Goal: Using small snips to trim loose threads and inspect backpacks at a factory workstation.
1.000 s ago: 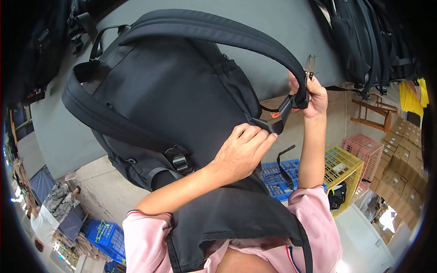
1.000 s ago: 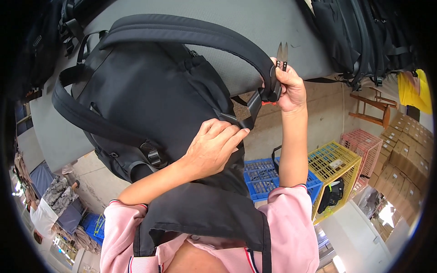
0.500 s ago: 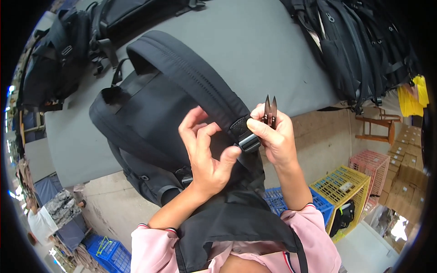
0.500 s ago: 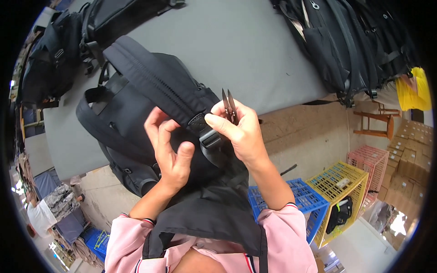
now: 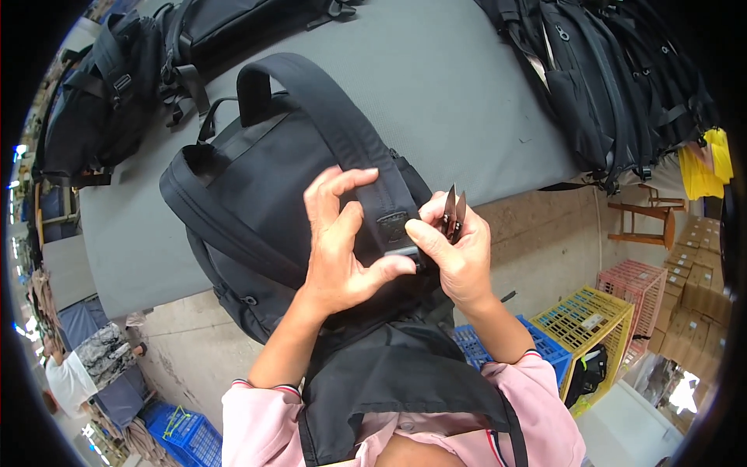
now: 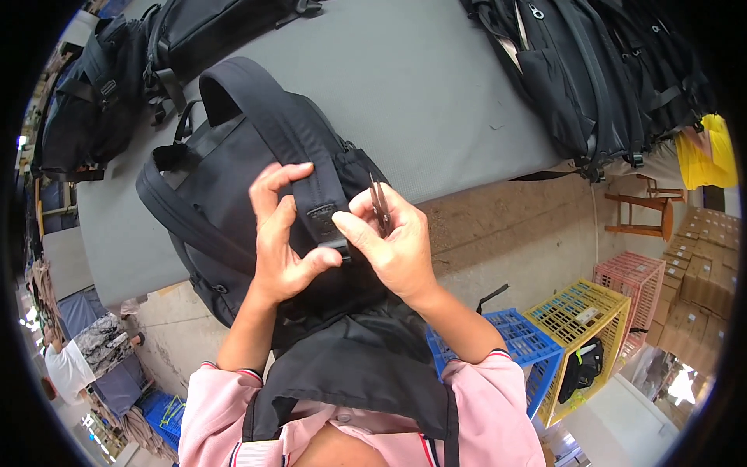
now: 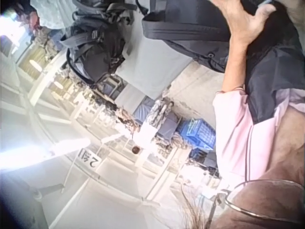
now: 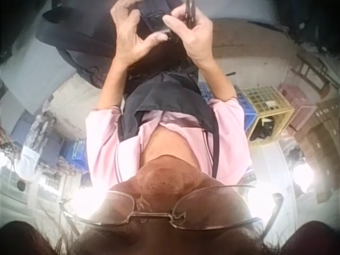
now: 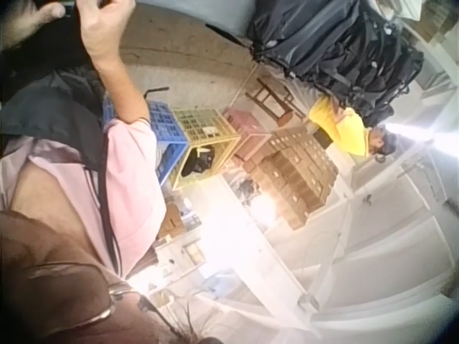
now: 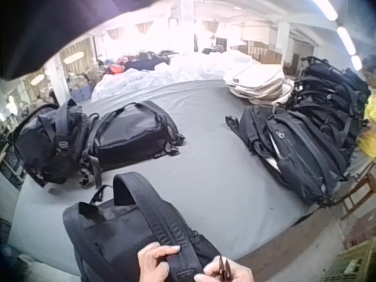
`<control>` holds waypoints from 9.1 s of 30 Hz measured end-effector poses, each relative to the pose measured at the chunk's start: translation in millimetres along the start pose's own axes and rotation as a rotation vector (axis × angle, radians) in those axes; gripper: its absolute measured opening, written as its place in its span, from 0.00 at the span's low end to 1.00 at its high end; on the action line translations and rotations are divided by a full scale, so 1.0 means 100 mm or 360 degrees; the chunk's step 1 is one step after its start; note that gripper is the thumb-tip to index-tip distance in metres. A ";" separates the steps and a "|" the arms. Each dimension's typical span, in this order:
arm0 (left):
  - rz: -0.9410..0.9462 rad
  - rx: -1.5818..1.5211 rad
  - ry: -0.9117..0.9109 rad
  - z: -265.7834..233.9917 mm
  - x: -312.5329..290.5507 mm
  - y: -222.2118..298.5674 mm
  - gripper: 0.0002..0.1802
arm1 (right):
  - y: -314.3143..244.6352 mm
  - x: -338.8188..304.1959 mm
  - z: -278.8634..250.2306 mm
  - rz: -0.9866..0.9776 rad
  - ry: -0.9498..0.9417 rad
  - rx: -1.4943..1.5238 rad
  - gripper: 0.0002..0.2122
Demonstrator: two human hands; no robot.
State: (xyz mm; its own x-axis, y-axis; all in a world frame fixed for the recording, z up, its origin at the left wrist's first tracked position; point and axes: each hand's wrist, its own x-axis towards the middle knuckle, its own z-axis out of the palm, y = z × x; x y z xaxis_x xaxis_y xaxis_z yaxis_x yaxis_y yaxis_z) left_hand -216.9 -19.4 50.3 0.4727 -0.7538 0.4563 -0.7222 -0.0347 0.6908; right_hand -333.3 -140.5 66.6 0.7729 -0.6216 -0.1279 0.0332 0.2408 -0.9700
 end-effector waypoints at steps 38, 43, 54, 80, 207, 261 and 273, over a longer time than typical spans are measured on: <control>-0.0904 -0.1106 -0.0225 0.12 -0.10 0.06 0.22 | -0.27 0.04 -0.40 -0.1305 -0.0337 -0.1922 0.16; -0.0933 -0.1103 -0.0253 0.12 -0.11 0.05 0.21 | -0.23 0.01 -0.41 -0.1325 -0.0252 -0.1976 0.16; -0.0898 -0.1131 -0.0276 0.13 -0.12 0.03 0.22 | -0.27 -0.03 -0.39 -0.1144 -0.0300 -0.1910 0.16; -0.0838 -0.1216 -0.0268 0.15 -0.12 0.03 0.17 | -0.23 -0.05 -0.43 -0.0904 -0.0061 -0.1341 0.15; -0.0415 0.0595 0.0260 -0.05 0.12 -0.38 0.19 | 0.31 -0.78 -0.24 -0.0568 -0.0418 -0.1555 0.17; -0.1394 -0.1691 -0.0155 0.32 0.27 0.09 0.12 | 0.07 -0.01 -0.43 -0.0738 0.0383 -0.1408 0.12; -0.1469 -0.1696 -0.0161 0.28 0.24 0.09 0.12 | 0.13 -0.02 -0.38 -0.0803 0.0404 -0.1362 0.12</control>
State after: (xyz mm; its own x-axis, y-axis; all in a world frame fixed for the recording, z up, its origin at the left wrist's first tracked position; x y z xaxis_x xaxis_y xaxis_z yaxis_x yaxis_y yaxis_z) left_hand -226.1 -56.2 51.8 0.4886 -0.7774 -0.3961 0.5659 -0.0632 0.8221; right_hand -358.4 -164.2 46.6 0.6339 -0.6664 0.3925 -0.2227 -0.6433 -0.7325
